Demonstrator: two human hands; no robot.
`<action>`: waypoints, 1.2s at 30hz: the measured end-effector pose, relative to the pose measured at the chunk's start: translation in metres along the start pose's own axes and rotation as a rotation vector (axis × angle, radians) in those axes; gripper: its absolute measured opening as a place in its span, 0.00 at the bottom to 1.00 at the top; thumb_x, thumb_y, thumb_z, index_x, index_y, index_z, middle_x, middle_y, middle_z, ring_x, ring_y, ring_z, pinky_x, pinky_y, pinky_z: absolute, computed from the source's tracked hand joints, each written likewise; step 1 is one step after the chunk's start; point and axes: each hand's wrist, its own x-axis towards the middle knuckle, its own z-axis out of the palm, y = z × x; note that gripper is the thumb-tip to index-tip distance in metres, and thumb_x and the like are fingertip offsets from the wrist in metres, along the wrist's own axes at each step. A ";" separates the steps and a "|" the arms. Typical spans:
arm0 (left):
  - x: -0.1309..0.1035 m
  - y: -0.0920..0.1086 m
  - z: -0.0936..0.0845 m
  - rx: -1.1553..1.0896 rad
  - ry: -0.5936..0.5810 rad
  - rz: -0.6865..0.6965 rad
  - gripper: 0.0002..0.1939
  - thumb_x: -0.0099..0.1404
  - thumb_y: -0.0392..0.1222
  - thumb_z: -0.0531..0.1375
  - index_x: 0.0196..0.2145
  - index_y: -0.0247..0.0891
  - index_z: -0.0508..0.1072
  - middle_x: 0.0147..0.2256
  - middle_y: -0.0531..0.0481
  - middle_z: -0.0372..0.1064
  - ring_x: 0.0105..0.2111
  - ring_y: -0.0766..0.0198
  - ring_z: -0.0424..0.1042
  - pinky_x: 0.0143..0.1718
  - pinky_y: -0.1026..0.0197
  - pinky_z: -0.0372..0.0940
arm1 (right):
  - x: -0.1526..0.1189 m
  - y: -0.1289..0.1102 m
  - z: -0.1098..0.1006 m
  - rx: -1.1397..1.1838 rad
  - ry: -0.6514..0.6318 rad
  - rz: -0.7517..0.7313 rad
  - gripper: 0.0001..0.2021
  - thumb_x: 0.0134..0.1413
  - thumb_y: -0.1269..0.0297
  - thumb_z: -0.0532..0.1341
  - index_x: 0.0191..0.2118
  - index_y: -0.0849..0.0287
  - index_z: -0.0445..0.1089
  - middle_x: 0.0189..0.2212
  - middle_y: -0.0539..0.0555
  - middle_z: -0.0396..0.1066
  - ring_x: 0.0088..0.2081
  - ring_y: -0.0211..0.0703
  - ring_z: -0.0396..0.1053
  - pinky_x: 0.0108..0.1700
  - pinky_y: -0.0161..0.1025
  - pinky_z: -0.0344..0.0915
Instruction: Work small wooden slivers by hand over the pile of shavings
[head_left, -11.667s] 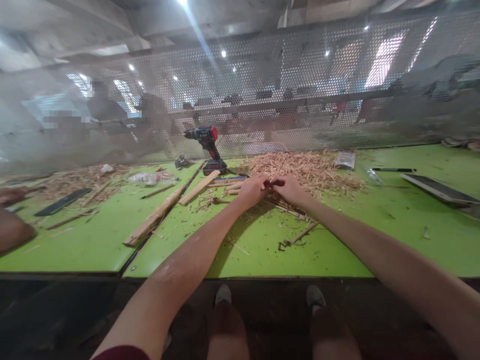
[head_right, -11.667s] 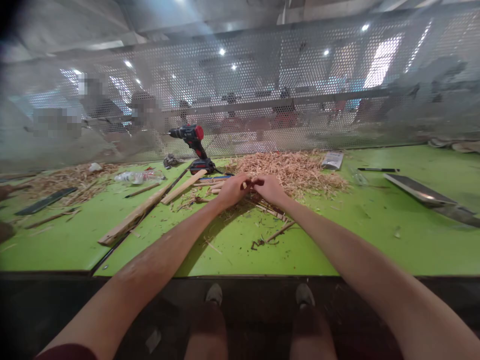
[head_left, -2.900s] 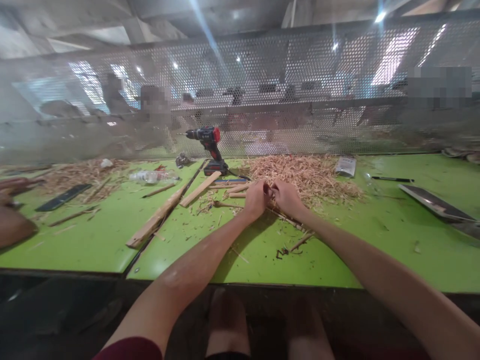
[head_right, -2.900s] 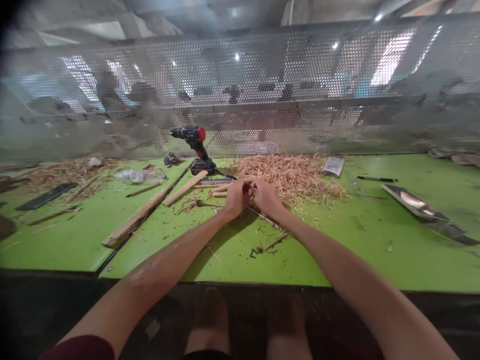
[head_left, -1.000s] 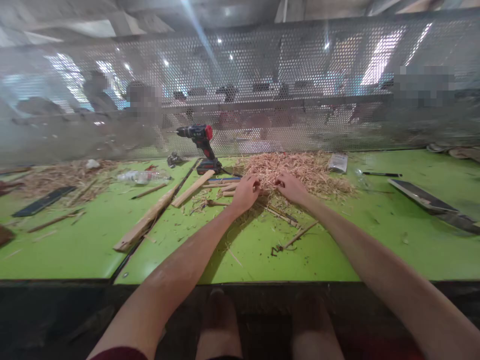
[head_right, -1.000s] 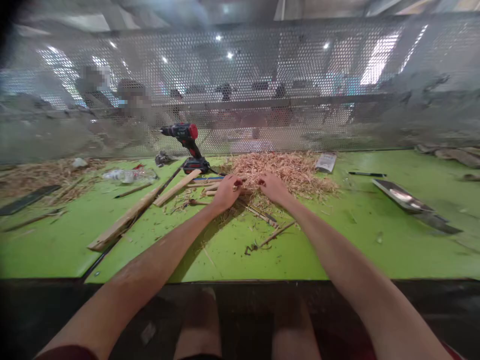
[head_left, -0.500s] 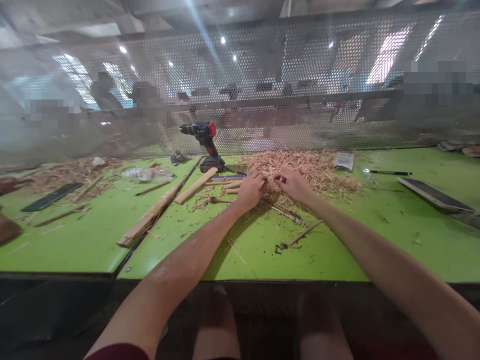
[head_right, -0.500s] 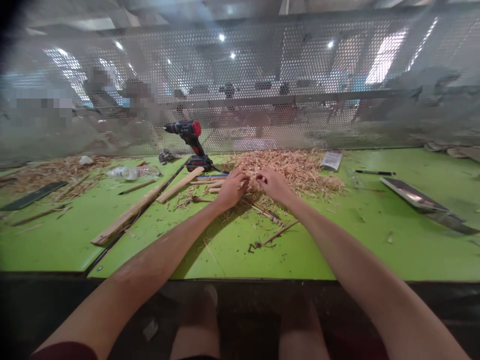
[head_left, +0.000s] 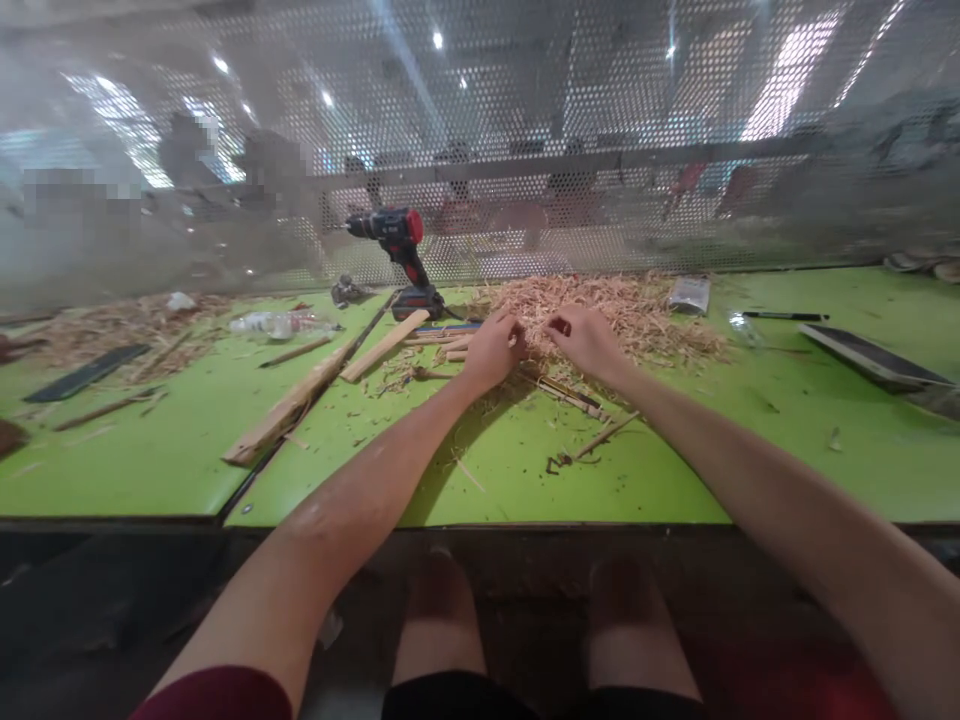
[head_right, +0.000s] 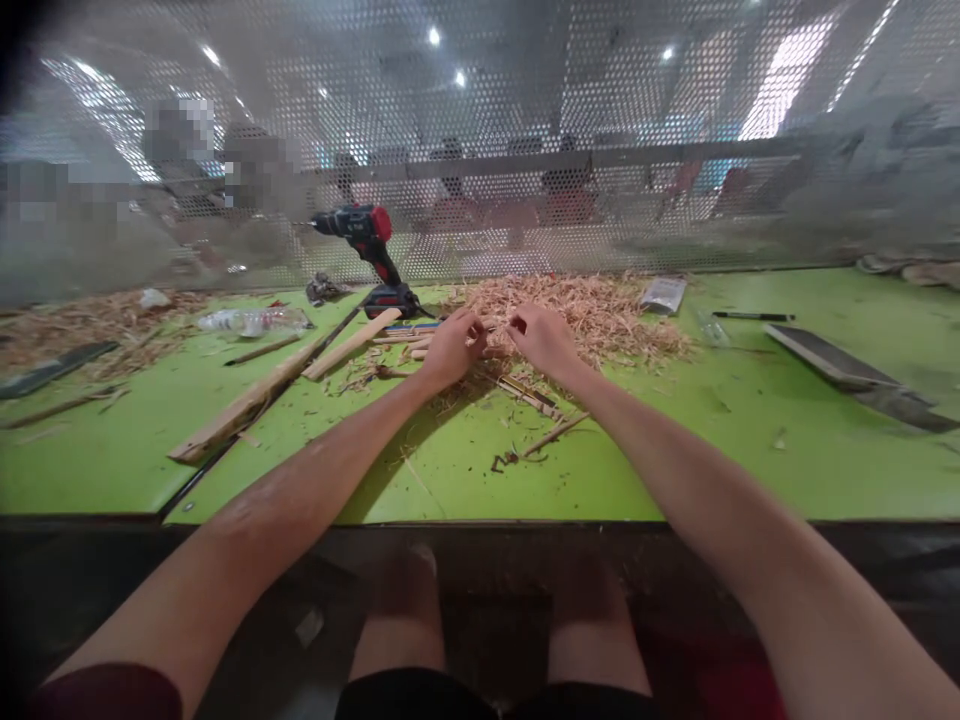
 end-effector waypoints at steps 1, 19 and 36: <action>0.000 -0.001 0.000 0.000 0.009 -0.002 0.10 0.70 0.26 0.63 0.34 0.39 0.73 0.42 0.42 0.77 0.43 0.53 0.77 0.50 0.52 0.73 | 0.001 0.002 0.000 -0.003 -0.005 0.003 0.10 0.75 0.69 0.64 0.39 0.65 0.78 0.40 0.65 0.82 0.38 0.47 0.72 0.43 0.42 0.66; 0.000 -0.009 0.004 -0.101 0.030 0.055 0.08 0.69 0.28 0.64 0.33 0.38 0.74 0.40 0.43 0.76 0.38 0.57 0.76 0.44 0.56 0.72 | 0.005 0.013 0.010 0.125 0.034 -0.109 0.10 0.76 0.71 0.60 0.48 0.66 0.80 0.48 0.67 0.82 0.47 0.53 0.76 0.52 0.48 0.71; 0.000 0.000 0.000 -0.004 0.016 -0.038 0.08 0.70 0.28 0.64 0.34 0.38 0.76 0.41 0.43 0.76 0.37 0.57 0.75 0.45 0.55 0.71 | 0.008 0.018 0.016 0.281 0.100 -0.112 0.12 0.72 0.56 0.63 0.46 0.53 0.84 0.41 0.61 0.80 0.47 0.61 0.78 0.55 0.61 0.77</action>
